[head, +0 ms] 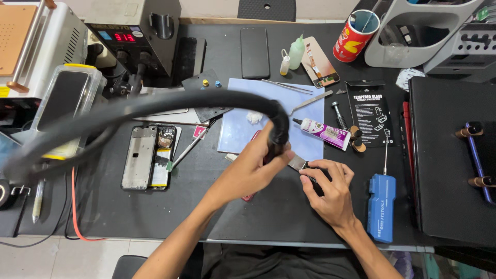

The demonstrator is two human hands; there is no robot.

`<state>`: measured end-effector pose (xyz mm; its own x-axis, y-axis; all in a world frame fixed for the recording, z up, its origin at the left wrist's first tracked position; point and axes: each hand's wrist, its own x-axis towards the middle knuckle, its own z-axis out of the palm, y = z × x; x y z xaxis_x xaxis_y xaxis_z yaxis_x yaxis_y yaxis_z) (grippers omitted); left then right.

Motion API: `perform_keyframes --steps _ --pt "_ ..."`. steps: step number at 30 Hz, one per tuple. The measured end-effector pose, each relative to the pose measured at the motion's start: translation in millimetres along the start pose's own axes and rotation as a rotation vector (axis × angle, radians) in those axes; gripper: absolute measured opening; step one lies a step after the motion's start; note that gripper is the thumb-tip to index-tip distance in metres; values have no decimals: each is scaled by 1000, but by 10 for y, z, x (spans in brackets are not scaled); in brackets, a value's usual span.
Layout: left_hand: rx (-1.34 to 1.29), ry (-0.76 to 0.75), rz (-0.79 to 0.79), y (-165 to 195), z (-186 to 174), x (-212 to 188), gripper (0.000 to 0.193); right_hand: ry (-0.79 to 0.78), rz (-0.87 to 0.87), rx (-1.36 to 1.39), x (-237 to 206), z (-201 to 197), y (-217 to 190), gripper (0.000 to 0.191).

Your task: The person uses a heat gun to apply heat to the back of a red smartphone while holding a metal pry tool against the device. They then use the pry tool to separate the back cover from the phone's frame.

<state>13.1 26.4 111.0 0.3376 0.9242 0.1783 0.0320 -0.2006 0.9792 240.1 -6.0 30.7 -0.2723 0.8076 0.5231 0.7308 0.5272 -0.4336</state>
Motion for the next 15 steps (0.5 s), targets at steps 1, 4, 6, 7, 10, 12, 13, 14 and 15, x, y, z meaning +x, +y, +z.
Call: perform_keyframes --steps 1,4,6,7,10,12,13,14,15 --pt "-32 25 -33 -22 12 0 17 1 0 -2 0 2 -4 12" --pt "-144 93 214 -76 76 39 16 -4 7 2 -2 -6 -2 13" --pt "-138 126 207 -94 74 38 16 -1 4 -1 4 -4 2 13" --pt "-137 142 203 -100 75 39 16 -1 5 -3 2 -6 1 13" --pt "-184 180 150 -102 55 46 18 -2 8 -4 0 -2 2 13" --pt "-180 152 229 -81 26 48 19 -2 8 -1 -3 -1 2 13" --pt "-178 137 268 -61 6 43 21 -2 9 0 -6 2 -3 13" --pt "-138 124 186 -31 -7 39 19 -3 10 1 -7 -2 -1 13" --pt "-98 110 105 7 -24 30 17 -3 12 1 -7 -3 -2 13"
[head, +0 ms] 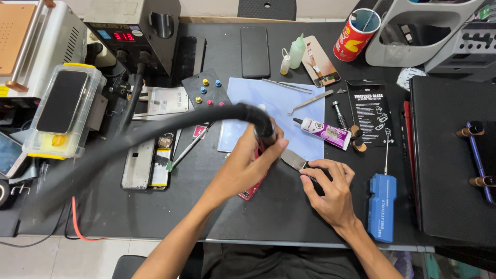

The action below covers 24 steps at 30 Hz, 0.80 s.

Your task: The person uses a heat gun to apply heat to the back of a red smartphone while holding a metal pry tool against the device. They then use the pry tool to separate the back cover from the phone's frame.

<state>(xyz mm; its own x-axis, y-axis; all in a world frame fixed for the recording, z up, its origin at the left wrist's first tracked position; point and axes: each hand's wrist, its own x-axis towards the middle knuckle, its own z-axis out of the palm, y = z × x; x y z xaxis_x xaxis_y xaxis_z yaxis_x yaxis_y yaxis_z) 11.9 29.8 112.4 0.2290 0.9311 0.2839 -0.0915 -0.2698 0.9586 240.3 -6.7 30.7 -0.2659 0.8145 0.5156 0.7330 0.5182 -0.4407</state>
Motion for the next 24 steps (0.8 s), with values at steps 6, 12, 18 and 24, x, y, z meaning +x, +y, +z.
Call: perform_keyframes --steps 6,12,18,24 --pt "107 -176 -282 280 -98 3 24 0 1 3 8 2 -11 13" --pt "88 -141 -212 189 -41 24 28 -5 6 3 7 -6 -2 13" --pt "-162 -6 29 -68 57 -3 17 -2 2 -1 1 0 1 13" --pt "-246 49 43 -119 20 4 18 -8 -5 0 0 1 12 13"
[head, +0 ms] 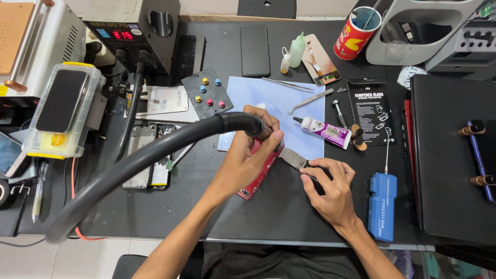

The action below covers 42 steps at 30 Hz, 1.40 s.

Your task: The person uses a heat gun to apply heat to the back of a red smartphone while holding a metal pry tool against the device. They then use the pry tool to separate the back cover from the phone's frame.

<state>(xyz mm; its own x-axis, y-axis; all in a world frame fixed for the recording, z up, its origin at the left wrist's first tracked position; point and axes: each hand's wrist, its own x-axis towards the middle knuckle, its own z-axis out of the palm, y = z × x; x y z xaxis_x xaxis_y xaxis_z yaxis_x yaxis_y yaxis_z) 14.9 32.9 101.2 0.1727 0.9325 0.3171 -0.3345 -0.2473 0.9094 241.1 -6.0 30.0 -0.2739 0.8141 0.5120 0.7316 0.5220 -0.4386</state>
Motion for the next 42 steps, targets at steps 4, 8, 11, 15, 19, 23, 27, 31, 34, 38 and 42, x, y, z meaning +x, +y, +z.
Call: perform_keyframes --steps 4,8,11,15,19,23,27,31,34,38,42 --pt "42 -62 -17 76 -40 8 15 5 4 -2 0 1 -7 12" --pt "148 -120 -209 194 -45 42 22 2 2 -4 8 -2 -10 13" --pt "299 -125 -322 272 -47 27 32 2 -1 -4 9 -4 -14 13" --pt "286 -124 -207 220 -9 22 36 3 3 3 4 -4 -16 13" --pt "261 -96 -86 91 -16 0 16 3 2 -2 6 1 -7 13" --pt "140 -62 11 1 4 -11 15 4 -2 -1 2 0 -5 14" --pt "82 -31 37 0 -15 20 17 7 -5 -3 8 6 -1 14" --pt "199 -38 130 63 -47 39 17 7 3 -1 0 8 0 14" --pt "142 -17 -92 130 -36 40 16 7 -1 -1 -2 11 1 14" --pt "276 -56 -269 220 -23 52 20 5 0 4 1 11 5 14" --pt "387 -71 -251 221 10 38 20 -4 7 7 -4 11 6 13"
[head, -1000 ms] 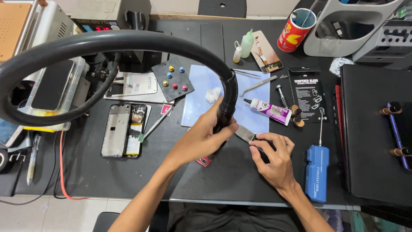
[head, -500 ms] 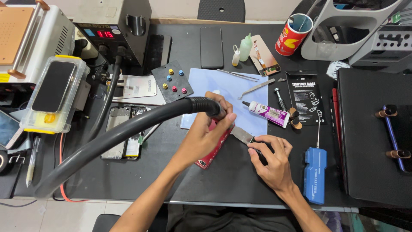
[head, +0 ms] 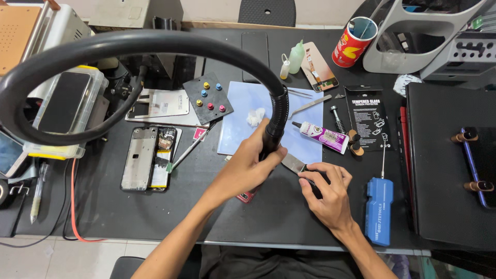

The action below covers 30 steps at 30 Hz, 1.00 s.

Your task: The person uses a heat gun to apply heat to the back of a red smartphone while holding a metal pry tool against the device. They then use the pry tool to separate the back cover from the phone's frame.

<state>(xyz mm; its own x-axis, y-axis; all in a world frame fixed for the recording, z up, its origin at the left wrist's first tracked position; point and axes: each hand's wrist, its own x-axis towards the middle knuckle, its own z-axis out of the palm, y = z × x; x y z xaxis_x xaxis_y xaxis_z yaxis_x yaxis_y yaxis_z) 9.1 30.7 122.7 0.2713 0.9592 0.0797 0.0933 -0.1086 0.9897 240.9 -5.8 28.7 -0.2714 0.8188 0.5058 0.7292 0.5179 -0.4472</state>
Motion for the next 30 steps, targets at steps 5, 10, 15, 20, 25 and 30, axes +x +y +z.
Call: perform_keyframes --steps 5,10,15,20,25,30 --pt "-154 36 154 -95 102 1 21 7 -5 -7 0 -2 5 14" --pt "-209 96 349 -177 152 -1 16 15 -14 -4 3 -6 -3 14" --pt "-235 69 277 -141 90 5 17 16 -11 -5 6 -4 -6 14" --pt "-97 37 89 -8 11 -15 18 8 -6 -4 1 -2 -8 14" --pt "53 -19 -29 55 -13 -14 19 6 -1 1 -2 0 1 13" --pt "-73 34 97 -13 77 -2 22 6 -1 -2 2 -3 -1 13"
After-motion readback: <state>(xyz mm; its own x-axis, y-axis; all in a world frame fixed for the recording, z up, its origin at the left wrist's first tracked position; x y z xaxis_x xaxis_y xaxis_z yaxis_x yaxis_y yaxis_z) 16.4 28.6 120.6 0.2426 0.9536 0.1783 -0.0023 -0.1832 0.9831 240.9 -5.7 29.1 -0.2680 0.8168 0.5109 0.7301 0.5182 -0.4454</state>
